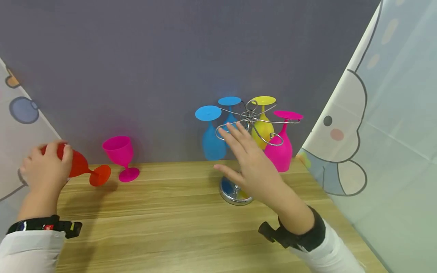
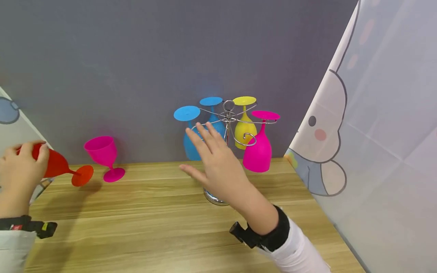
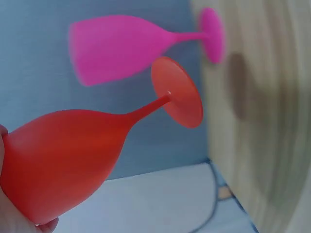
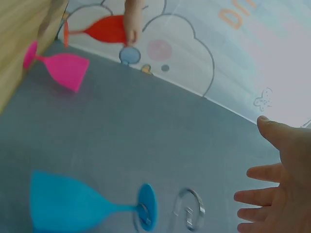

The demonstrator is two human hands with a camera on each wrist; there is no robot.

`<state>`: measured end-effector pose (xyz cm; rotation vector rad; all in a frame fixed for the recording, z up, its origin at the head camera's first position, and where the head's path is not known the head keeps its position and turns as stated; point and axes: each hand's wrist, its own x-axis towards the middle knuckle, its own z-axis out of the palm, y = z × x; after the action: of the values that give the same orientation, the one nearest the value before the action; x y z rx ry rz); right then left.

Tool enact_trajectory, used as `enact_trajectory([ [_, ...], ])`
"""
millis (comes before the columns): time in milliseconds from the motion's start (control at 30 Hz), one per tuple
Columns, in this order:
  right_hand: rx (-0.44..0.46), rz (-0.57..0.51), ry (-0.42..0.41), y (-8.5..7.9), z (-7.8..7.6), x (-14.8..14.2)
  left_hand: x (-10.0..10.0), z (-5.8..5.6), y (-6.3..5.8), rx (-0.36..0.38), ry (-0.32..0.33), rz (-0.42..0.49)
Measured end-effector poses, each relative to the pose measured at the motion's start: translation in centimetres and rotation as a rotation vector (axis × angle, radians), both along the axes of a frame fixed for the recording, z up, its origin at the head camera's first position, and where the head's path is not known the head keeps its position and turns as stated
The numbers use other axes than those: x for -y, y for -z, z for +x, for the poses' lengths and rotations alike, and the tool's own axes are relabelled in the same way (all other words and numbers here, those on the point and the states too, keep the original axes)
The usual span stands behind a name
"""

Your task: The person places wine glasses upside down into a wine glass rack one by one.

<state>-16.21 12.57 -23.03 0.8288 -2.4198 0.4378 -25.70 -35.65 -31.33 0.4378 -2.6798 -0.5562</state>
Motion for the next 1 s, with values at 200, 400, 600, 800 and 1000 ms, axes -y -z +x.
enact_trajectory([
  [200, 0.045, -0.093, -0.065, 2.8, 0.7, 1.4, -1.9, 2.4, -0.8, -0.156, 0.017, 0.163],
  [400, 0.167, -0.18, -0.087, 5.4, 1.1, 2.3, -5.0, 4.3, -1.0, -0.37, 0.081, 0.378],
  [600, 0.278, -0.241, -0.029, 8.7, 1.4, 1.8, -9.3, 5.0, 0.7, -0.584, 0.128, 0.486],
  [800, 0.299, -0.226, 0.072, 11.7, 1.4, 0.7, -12.9, 6.4, 1.5, -0.549, 0.22, 0.726],
  [1000, 0.277, -0.171, 0.151, 13.4, 0.7, -0.2, -16.2, 8.3, 0.8, -0.576, 0.361, 0.944],
])
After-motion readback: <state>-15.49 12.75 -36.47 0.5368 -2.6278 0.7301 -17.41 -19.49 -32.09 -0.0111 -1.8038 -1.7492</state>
